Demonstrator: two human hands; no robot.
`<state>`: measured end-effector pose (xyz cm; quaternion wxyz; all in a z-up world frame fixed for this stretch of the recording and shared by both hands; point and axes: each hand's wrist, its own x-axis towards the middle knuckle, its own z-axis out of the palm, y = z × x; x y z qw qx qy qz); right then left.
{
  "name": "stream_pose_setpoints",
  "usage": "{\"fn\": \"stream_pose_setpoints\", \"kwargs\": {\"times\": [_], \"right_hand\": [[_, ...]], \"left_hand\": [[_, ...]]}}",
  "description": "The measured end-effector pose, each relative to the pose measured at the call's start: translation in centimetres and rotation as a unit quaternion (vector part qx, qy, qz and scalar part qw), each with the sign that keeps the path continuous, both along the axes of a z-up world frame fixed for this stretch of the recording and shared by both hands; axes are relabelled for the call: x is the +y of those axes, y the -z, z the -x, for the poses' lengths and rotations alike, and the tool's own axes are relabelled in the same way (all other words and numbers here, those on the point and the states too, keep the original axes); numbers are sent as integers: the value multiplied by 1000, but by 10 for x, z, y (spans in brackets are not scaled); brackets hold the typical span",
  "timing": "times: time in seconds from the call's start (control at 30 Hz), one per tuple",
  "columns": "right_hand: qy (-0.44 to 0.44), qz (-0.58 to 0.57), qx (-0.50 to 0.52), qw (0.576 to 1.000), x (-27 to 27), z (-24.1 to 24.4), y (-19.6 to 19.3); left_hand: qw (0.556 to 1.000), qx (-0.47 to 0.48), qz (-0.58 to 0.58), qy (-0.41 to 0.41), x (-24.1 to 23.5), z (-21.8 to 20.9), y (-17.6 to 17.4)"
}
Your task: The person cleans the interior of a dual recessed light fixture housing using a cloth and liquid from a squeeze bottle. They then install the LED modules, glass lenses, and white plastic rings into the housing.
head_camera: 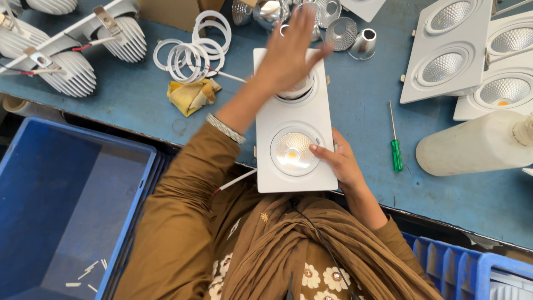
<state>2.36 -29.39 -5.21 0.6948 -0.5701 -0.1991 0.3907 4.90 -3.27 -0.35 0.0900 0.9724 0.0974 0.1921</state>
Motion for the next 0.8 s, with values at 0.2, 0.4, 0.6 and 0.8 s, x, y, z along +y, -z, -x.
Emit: {"fn": "stream_pose_setpoints", "kwargs": {"times": [0.2, 0.4, 0.6, 0.8], "right_hand": [[-3, -26, 12, 1000, 1, -1, 3], [8, -18, 14, 1000, 0, 1, 5], [9, -17, 16, 1000, 0, -2, 7], [11, 4, -9, 1000, 4, -3, 16]], "left_hand": [[988, 147, 44, 14, -24, 1, 19], [998, 66, 20, 12, -13, -14, -5], [993, 119, 14, 11, -31, -4, 10], [993, 112, 42, 16, -30, -9, 4]]}}
